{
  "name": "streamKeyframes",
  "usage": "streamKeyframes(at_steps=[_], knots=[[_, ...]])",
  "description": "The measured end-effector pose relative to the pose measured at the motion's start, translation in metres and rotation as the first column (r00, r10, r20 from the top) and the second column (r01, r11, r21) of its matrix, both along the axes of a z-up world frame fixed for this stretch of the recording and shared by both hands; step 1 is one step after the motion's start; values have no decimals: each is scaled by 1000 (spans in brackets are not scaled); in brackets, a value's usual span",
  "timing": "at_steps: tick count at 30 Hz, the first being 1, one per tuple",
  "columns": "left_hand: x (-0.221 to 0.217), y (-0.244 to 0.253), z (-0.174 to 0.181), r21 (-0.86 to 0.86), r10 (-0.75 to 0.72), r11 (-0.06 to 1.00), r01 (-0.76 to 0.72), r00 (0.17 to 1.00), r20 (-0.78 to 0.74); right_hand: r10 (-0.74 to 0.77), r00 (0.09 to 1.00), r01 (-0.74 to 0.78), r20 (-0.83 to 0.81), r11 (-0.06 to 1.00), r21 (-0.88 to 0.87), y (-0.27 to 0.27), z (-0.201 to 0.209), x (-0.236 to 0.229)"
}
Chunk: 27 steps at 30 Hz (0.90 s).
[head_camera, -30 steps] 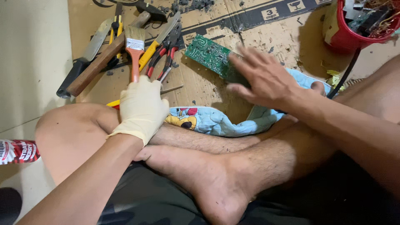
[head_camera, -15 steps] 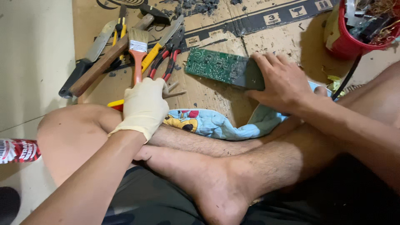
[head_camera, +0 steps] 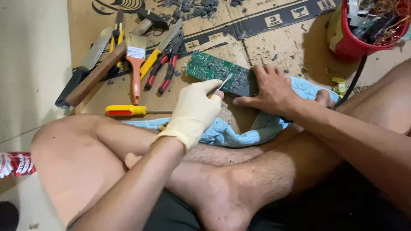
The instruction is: The person sits on the floor and uses a small metal tool to scrape residue off a green circuit board. They then use a brush to sweep away debris from the board's surface.
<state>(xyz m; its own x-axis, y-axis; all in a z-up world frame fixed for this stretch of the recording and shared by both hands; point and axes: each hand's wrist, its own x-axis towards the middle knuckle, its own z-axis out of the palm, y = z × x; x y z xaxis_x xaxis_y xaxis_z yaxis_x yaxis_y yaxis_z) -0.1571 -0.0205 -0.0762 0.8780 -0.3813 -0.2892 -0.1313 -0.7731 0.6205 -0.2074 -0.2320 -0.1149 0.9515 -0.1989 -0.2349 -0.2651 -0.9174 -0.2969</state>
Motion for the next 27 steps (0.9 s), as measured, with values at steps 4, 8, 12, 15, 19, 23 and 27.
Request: streamKeyframes(at_steps=[4, 8, 12, 15, 19, 23, 27], knots=[[-3, -14, 19, 152, -61, 987, 57, 998, 17, 2, 999, -1, -36, 1000, 15, -9, -9, 4], [-12, -14, 41, 343, -173, 927, 151, 984, 35, 46, 999, -45, -19, 997, 64, -12, -11, 6], [-7, -17, 23, 236, -150, 960, 149, 989, -13, 107, 994, -105, -17, 990, 94, -14, -4, 7], [6, -10, 20, 173, -207, 963, 209, 978, -27, 155, 987, -152, -38, 985, 80, -21, -8, 13], [20, 3, 38, 95, -293, 951, 296, 955, -42, 290, 955, -286, -65, 956, 72, -26, -10, 24], [41, 12, 36, 260, -544, 827, 498, 825, 151, 337, 940, -335, -54, 941, 47, -30, -2, 27], [45, 20, 36, 409, -748, 663, 627, 538, 388, 340, 939, -330, -51, 933, 142, -28, 6, 24]])
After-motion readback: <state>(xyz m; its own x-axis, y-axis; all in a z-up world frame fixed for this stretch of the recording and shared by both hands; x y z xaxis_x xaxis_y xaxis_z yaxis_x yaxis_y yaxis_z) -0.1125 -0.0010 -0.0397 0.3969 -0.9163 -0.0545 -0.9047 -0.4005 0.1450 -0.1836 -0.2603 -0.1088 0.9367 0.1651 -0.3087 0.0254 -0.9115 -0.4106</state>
